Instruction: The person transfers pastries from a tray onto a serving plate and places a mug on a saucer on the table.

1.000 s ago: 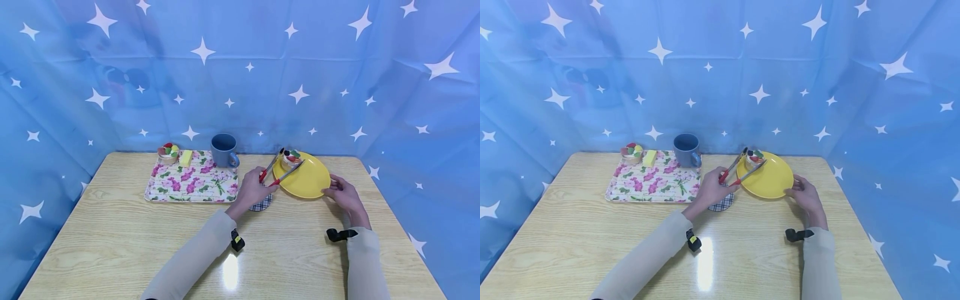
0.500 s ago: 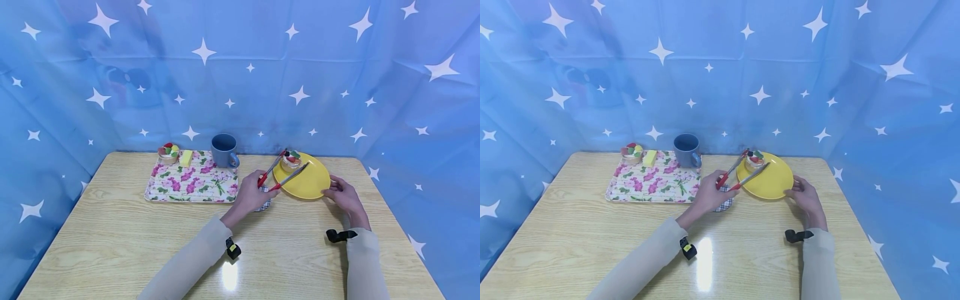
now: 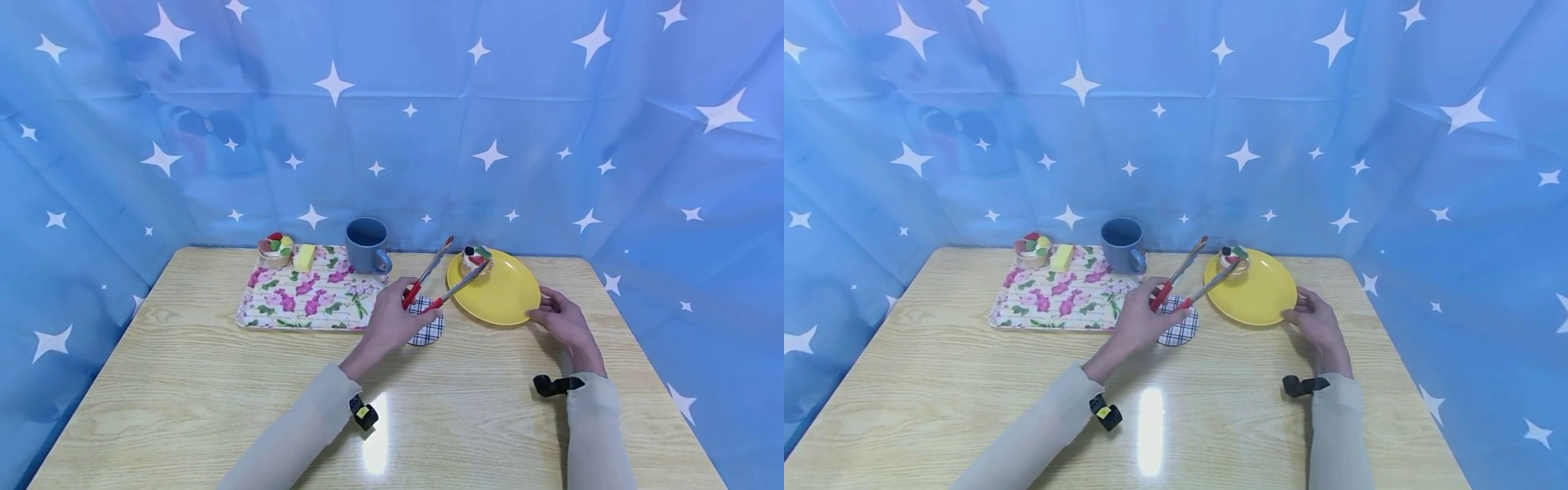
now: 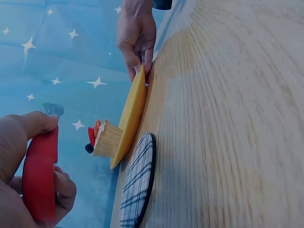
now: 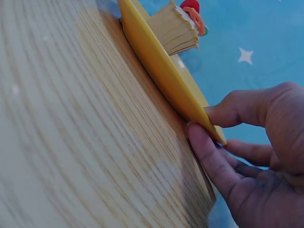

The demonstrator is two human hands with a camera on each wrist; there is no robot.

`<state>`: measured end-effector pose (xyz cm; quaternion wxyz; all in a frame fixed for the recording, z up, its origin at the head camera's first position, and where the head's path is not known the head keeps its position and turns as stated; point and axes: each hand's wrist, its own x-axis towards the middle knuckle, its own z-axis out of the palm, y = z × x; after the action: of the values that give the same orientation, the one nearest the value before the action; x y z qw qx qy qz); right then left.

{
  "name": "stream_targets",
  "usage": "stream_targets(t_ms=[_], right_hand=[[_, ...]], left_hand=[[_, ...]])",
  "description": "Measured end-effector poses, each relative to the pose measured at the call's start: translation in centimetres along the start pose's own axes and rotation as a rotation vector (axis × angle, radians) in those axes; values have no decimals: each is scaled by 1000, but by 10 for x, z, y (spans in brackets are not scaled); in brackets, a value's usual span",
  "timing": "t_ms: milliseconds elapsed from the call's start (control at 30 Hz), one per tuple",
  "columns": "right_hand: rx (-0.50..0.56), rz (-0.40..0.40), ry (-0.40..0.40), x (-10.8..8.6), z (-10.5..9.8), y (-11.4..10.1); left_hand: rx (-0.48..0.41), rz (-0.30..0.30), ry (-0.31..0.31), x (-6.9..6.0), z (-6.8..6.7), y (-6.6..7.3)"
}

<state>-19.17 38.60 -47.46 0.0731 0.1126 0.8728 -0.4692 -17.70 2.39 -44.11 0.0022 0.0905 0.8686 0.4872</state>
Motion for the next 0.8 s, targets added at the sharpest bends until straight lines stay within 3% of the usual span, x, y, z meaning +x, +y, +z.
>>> stream_targets(t_ms=[167, 800], right_hand=[[4, 0, 3, 1, 0, 0], [10, -9, 5, 0, 0, 2]], left_hand=[[8, -11, 21, -4, -11, -2], [-84, 34, 115, -16, -50, -14]])
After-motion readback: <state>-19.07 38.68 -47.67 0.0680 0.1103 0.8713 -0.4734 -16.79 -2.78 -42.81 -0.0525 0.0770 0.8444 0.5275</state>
